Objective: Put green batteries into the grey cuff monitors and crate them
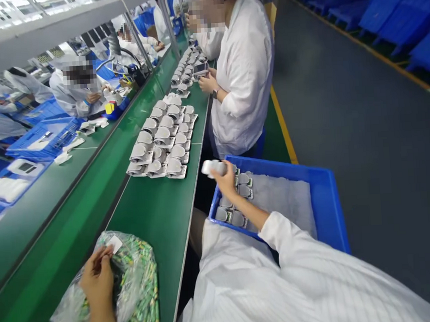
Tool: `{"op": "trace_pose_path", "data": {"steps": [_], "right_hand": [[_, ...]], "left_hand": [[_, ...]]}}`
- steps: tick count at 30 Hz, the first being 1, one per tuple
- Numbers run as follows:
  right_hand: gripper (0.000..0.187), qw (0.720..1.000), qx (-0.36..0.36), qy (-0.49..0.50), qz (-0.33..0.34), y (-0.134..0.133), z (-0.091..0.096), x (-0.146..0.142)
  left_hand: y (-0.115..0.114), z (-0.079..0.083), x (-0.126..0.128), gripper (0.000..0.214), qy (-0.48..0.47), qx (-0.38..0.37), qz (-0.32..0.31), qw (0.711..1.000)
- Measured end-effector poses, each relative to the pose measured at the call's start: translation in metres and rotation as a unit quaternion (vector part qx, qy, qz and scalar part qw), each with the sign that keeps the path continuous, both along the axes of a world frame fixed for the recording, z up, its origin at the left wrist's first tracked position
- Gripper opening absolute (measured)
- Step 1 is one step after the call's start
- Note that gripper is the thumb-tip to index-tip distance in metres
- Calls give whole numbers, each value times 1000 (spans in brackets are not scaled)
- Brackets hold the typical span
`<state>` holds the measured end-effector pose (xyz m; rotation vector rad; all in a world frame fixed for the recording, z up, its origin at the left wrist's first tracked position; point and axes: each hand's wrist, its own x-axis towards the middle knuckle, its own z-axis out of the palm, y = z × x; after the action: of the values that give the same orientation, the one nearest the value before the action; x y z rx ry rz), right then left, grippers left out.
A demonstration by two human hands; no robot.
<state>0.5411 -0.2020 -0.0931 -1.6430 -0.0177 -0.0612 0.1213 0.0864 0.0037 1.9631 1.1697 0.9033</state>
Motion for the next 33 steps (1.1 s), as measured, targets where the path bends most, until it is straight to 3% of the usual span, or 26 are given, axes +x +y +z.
{"op": "trace_pose_path", "data": {"steps": [2,5,9,14,17,21,28,33], "right_hand": [[66,980,-148,57,-116,-44,-37,46],[65,956,-210,99,-177,-81,-78,87],[64,947,-235,104,-190,-87,-112,100],[54,952,-259,50,-152,-84,-139,102],[46,950,-286,24,-125,-85,-148,103],[48,944,-306,62,-105,-84,-152,106],[38,926,-312,158,-142,-77,-149,125],[24,921,-316,177,-144,-75,-148,124]], "left_hand": [[3,-4,-1,44,32,13,5,999],[5,-6,-2,40,60,30,20,998],[1,-2,-3,42,65,20,39,997],[-7,7,0,39,66,14,32,997],[-12,11,3,40,60,10,36,997],[-13,11,5,39,49,1,38,998],[-13,10,6,40,49,-3,39,998],[-14,11,7,38,41,-10,50,998]]}}
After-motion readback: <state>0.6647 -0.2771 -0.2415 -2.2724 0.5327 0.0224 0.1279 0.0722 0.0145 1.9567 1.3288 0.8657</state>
